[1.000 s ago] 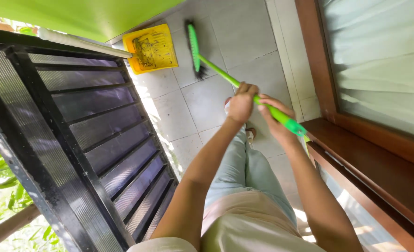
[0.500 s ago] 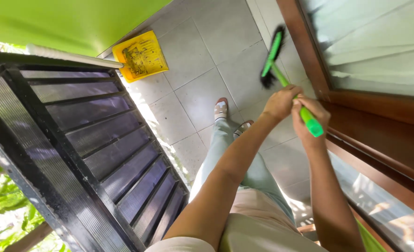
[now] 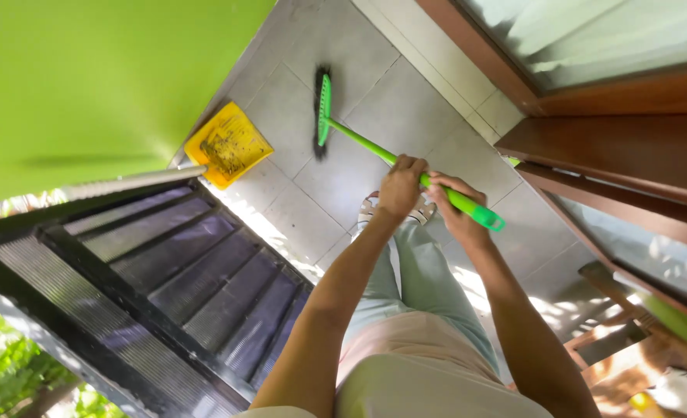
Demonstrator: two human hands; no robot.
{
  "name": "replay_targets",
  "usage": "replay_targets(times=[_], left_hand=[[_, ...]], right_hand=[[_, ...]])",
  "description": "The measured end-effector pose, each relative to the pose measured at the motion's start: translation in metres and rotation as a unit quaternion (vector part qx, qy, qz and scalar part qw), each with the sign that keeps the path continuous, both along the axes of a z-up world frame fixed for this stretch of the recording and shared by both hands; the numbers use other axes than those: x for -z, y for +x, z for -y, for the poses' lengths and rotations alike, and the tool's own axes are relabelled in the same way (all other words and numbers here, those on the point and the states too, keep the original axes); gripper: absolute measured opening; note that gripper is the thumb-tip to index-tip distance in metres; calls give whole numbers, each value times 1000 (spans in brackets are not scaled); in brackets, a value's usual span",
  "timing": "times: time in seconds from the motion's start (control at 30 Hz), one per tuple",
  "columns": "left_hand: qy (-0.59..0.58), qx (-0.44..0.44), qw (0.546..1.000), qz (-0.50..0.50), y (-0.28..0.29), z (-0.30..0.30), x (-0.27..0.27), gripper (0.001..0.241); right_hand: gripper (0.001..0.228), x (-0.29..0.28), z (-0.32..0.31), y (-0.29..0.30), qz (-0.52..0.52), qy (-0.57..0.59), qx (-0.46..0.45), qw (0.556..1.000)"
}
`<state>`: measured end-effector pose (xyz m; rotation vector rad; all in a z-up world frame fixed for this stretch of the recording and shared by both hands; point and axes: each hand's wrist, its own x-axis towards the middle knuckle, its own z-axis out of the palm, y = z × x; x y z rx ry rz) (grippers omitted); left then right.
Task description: Sweeping the floor with a broom and collecting dirt into a dustpan.
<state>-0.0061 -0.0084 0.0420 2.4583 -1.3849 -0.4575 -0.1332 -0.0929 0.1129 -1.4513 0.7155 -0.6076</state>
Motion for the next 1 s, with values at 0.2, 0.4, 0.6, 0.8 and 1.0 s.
replay_targets(times=[0.2,0.4,0.6,0.8,1.0], left_hand=[[51,69,992,-96,-67,52,-41,22],[80,161,951,-253,-103,86,3,29],[96,170,956,-220,-81,40,39,27],[83,184,971,-130,-44,-19,73,26],[44,216,975,-32,2,-44,59,23]], right_hand=[[5,-30,30,-72,-19,-143,79,986],[5,-46,26,-93,-87,-249,155,952],[5,-10,-17,-69,-96,-170,175,965],[5,9,-66,-45,-63,-108,164,979],[8,5,-81,-23,3,-23,166,986]])
